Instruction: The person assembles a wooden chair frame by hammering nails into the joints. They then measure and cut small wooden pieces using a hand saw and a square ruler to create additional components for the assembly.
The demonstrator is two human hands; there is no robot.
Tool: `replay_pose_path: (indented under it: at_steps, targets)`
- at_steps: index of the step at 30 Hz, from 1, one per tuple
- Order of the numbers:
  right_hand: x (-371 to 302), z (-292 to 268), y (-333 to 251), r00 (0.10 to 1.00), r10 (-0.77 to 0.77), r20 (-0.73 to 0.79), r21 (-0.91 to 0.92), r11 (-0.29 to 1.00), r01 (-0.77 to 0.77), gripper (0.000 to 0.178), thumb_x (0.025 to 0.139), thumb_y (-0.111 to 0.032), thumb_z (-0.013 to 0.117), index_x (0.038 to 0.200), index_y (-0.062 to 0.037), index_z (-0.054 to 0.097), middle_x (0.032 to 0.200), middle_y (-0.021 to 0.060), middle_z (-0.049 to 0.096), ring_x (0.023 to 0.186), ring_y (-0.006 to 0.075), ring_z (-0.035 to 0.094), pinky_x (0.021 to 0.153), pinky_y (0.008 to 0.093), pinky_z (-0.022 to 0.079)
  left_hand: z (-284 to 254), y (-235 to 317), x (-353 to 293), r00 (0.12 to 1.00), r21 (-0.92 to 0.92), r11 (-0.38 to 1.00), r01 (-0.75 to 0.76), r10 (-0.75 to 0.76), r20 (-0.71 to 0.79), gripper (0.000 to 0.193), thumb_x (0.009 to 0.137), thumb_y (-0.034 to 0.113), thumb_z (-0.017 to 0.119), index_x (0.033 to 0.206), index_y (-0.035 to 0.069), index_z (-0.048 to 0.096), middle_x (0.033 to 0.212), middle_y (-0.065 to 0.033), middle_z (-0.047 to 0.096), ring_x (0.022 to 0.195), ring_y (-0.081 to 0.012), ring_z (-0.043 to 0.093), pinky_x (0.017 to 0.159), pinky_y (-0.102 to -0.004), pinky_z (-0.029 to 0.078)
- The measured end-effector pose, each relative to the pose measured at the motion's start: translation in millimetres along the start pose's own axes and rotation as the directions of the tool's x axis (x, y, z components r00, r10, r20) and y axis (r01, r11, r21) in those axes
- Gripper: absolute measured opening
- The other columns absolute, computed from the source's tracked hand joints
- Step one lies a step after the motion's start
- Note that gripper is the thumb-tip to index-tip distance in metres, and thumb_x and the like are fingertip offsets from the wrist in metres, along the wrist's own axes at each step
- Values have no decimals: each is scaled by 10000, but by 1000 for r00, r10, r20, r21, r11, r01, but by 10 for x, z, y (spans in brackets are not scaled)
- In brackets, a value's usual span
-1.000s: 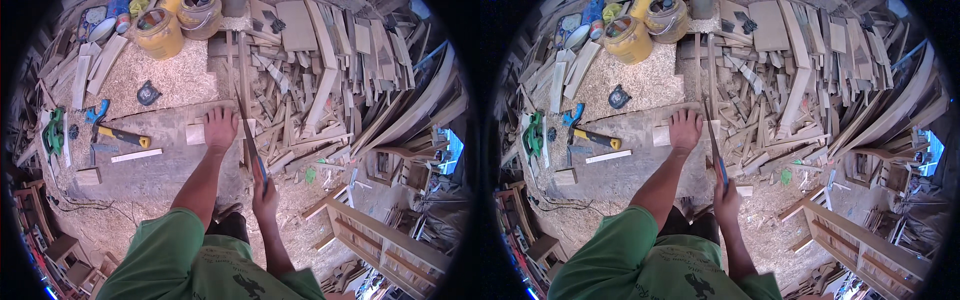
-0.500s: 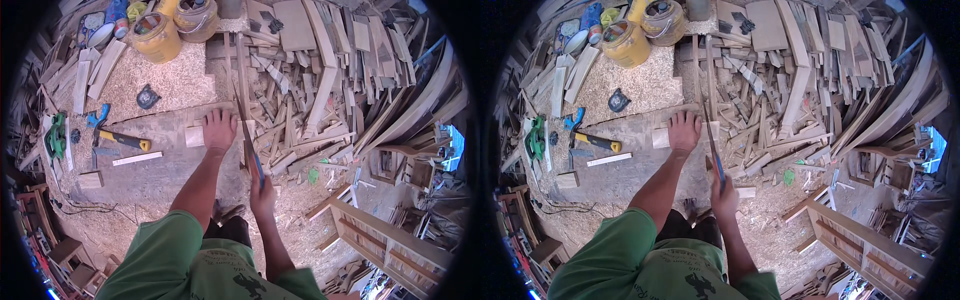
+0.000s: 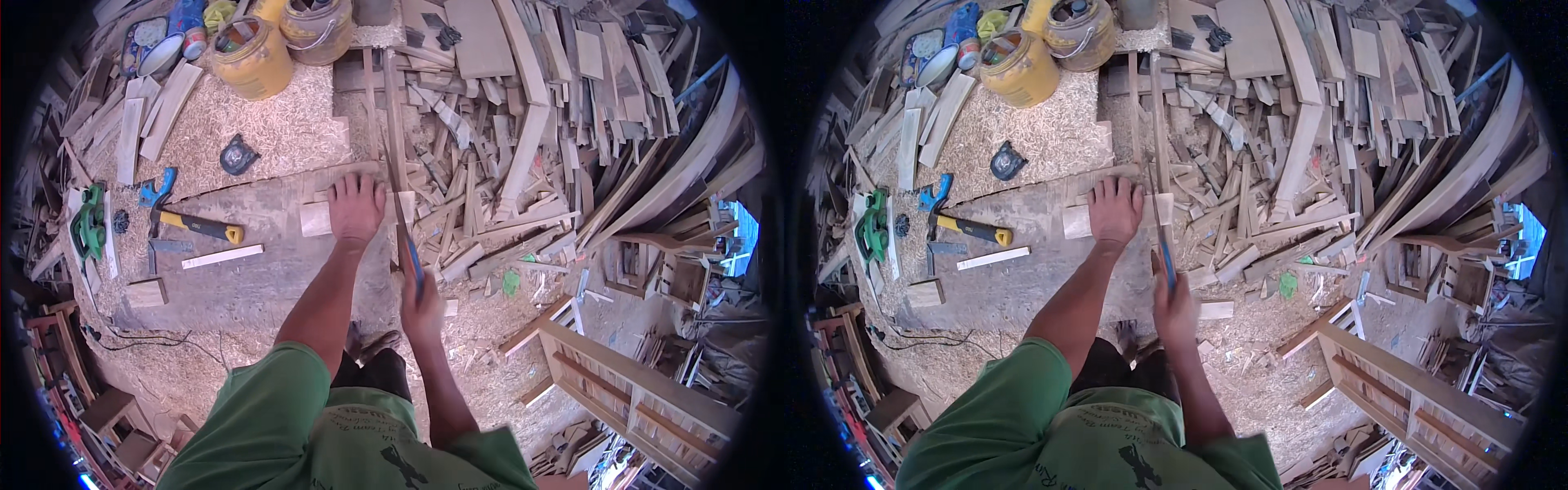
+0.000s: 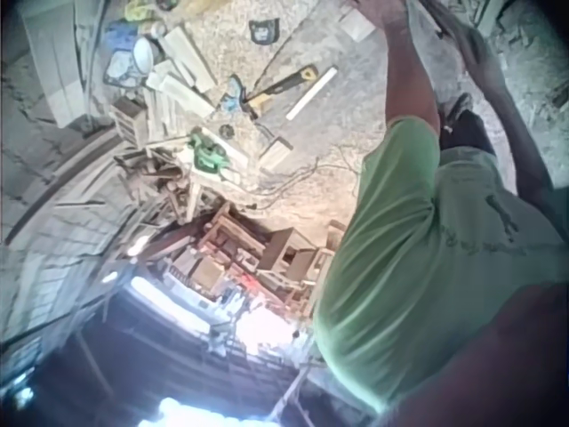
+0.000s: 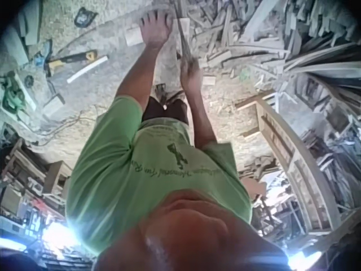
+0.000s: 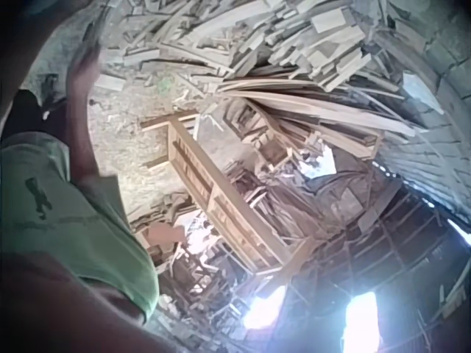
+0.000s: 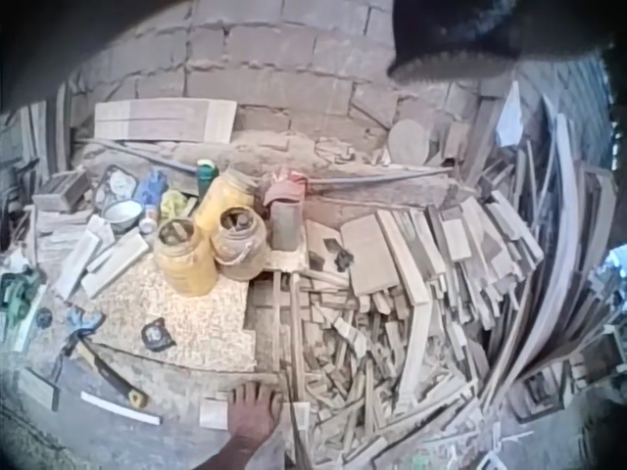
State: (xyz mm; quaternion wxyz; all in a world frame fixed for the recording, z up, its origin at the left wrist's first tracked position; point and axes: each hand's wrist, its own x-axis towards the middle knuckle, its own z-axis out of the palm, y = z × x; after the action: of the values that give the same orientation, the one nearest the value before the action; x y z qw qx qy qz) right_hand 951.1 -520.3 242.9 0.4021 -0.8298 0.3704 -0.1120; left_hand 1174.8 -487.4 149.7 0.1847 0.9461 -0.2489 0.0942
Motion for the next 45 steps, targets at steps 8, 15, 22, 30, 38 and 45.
replay_pose_path:
  at_steps: [8, 15, 22, 30, 38, 45]
  targets:
    - [-1407, -736, 163, 973, 196, 118, 53, 978, -203, 408, 1119, -308, 651, 1402, -14, 662, 886, 248, 767, 767, 419, 795, 655, 479, 596, -64, -68, 1, 1000, 28, 999, 25, -25, 9, 351, 1046, 420, 630, 1190, 108, 703, 1223, -162, 633, 1174, -366, 583, 1032, -544, 440]
    - [150, 39, -31, 998, 53, 36, 26, 998, -54, 320, 1117, -277, 635, 1315, -28, 651, 876, 287, 731, 779, 524, 734, 634, 577, 531, 8, 8, 54, 998, -18, 999, -28, 27, -52, 340, 1042, 420, 643, 1165, 107, 694, 1199, -166, 630, 1156, -371, 586, 1028, -545, 444]
    - [-1046, -539, 157, 966, 214, 143, 42, 974, -222, 362, 1109, -329, 664, 1314, -31, 679, 841, 268, 742, 748, 493, 760, 630, 544, 573, -16, -104, 62, 997, 27, 999, -18, 19, -73, 329, 1034, 400, 654, 1190, 112, 684, 1214, -164, 634, 1141, -368, 590, 1008, -540, 453]
    - [287, 138, -35, 1000, -14, -19, 15, 1000, 15, 285, 1133, -289, 629, 1218, -19, 665, 858, 287, 736, 774, 530, 725, 631, 589, 524, 31, -36, 20, 1000, 3, 1000, -21, 21, -14, 345, 1047, 428, 630, 1179, 116, 695, 1225, -154, 639, 1163, -362, 581, 1033, -545, 438]
    - [-1539, -598, 293, 979, 183, 92, 116, 974, -193, 362, 1116, -321, 643, 1299, -9, 660, 941, 297, 744, 856, 491, 774, 682, 561, 567, -19, -111, -58, 999, 14, 1000, 7, -7, -32, 338, 1058, 427, 617, 1168, 119, 699, 1216, -153, 637, 1164, -357, 583, 1046, -540, 439]
    - [-228, -11, 141, 986, 152, 63, 108, 981, -158, 325, 1114, -265, 649, 1319, -13, 655, 853, 283, 732, 744, 501, 739, 625, 553, 545, -14, 4, -3, 998, -28, 999, -24, 22, -57, 324, 1058, 416, 630, 1144, 112, 702, 1203, -165, 641, 1143, -374, 593, 1028, -541, 455]
